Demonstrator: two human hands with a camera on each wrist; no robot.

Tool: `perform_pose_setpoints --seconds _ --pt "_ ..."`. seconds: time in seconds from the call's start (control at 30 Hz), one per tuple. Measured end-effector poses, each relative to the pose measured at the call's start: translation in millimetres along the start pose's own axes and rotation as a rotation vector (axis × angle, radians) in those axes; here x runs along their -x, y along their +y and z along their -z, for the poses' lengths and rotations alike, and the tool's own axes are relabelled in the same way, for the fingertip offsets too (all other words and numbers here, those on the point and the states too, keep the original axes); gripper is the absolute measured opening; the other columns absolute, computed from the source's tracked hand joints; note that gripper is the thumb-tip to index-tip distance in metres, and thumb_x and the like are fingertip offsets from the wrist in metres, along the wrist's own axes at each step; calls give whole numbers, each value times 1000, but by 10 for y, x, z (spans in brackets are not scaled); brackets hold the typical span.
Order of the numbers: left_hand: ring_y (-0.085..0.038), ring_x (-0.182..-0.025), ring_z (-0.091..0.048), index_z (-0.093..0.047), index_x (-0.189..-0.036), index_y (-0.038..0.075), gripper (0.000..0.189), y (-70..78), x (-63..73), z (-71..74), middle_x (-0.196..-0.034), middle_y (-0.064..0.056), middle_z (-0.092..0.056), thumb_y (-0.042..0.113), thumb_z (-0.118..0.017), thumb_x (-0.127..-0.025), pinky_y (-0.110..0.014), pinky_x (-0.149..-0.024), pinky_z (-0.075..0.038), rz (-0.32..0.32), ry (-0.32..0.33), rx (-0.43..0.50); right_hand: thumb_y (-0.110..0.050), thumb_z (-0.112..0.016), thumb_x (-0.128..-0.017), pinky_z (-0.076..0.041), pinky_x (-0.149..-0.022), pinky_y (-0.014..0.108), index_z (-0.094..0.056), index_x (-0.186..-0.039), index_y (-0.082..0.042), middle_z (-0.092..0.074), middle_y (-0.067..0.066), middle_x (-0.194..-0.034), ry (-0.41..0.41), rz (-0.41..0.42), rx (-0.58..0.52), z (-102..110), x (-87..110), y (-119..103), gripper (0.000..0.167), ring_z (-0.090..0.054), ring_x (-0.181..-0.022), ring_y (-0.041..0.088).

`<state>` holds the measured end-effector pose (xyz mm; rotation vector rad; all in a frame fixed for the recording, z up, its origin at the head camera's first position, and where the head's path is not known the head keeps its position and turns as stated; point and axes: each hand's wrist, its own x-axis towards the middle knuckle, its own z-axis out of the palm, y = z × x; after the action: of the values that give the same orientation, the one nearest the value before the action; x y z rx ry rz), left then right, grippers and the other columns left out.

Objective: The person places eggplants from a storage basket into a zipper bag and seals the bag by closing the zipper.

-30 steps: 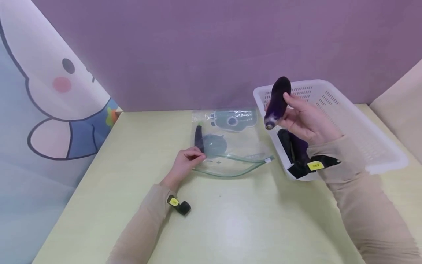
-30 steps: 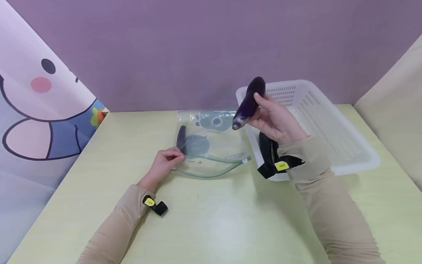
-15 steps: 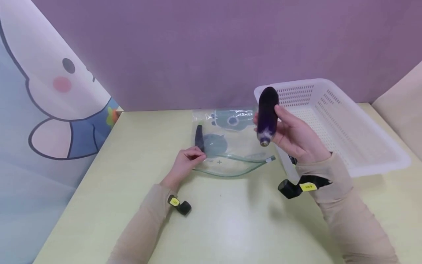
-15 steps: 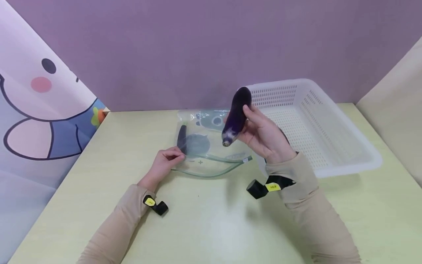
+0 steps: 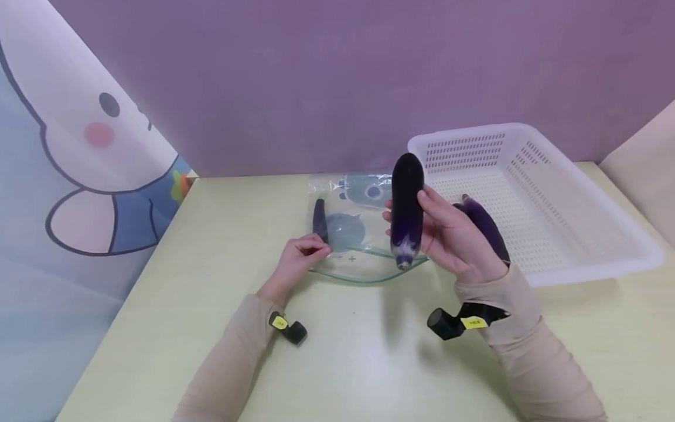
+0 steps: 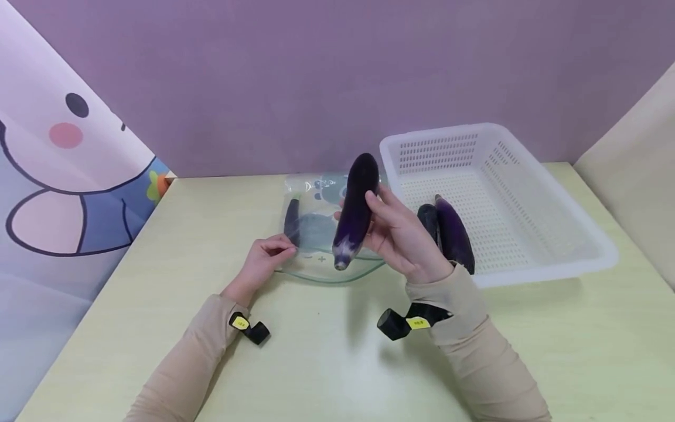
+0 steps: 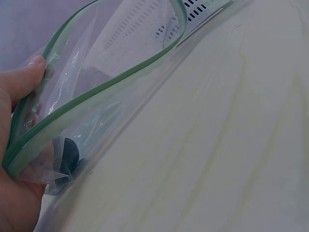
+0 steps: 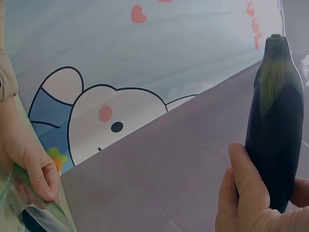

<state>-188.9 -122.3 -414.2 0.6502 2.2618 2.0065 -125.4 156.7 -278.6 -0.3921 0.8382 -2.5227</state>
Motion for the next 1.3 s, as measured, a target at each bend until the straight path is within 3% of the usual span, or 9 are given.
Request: perform_pose_setpoints --seconds 0.23,0.37,0.53,0.7,1.0,1.3 --pt "-5 -74 -54 -64 -91 -18 15 0 -3 9 -81 2 -63 -6 -66 -82 -15 -67 -45 -8 -2 -14 -18 -44 -100 -54 -87 33 -37 -131 -11 -63 11 -109 37 -37 136 -31 -46 153 32 -65 -100 21" --pt "-5 -75 -54 -64 -91 -17 15 11 -4 10 -81 1 -63 -5 -66 -82 -16 -67 -45 -6 -1 -18 -22 -48 -99 -53 -89 33 -23 -142 -9 -63 9 -110 29 -116 200 -25 -84 254 51 -65 -101 20" --pt "-4 -74 -54 -64 -91 -18 12 7 -16 7 -79 10 -62 -9 -64 -82 -15 -66 -45 -10 5 -27 -27 -50 -98 -54 -86 34 -8 -150 -8 -61 7 -112 9 -227 241 5 -113 342 69 -65 -101 20" --pt "-2 -72 -53 -63 -89 -19 10 5 -36 -2 -77 17 -61 -12 -62 -82 -14 -65 -44 -37 3 -27 -26 -48 -99 -54 -84 33 -6 -150 -6 -60 6 -111 -24 -292 261 48 -143 427 69 -65 -100 19" --pt "-2 -70 -52 -62 -88 -20 11 -5 -37 -25 -77 16 -61 -12 -62 -82 -14 -62 -43 -68 1 -4 -24 -55 -96 -55 -83 32 -10 -147 -1 -61 9 -110 -66 -371 241 107 -171 600 71 -65 -98 20" --pt "-3 -70 -53 -63 -86 -19 8 -41 6 -20 -75 16 -61 -12 -62 -82 -14 -63 -43 -104 39 -26 -12 -38 -101 -55 -81 32 -8 -150 -4 -61 11 -106 -55 -461 210 119 -179 751 58 -66 -97 21"
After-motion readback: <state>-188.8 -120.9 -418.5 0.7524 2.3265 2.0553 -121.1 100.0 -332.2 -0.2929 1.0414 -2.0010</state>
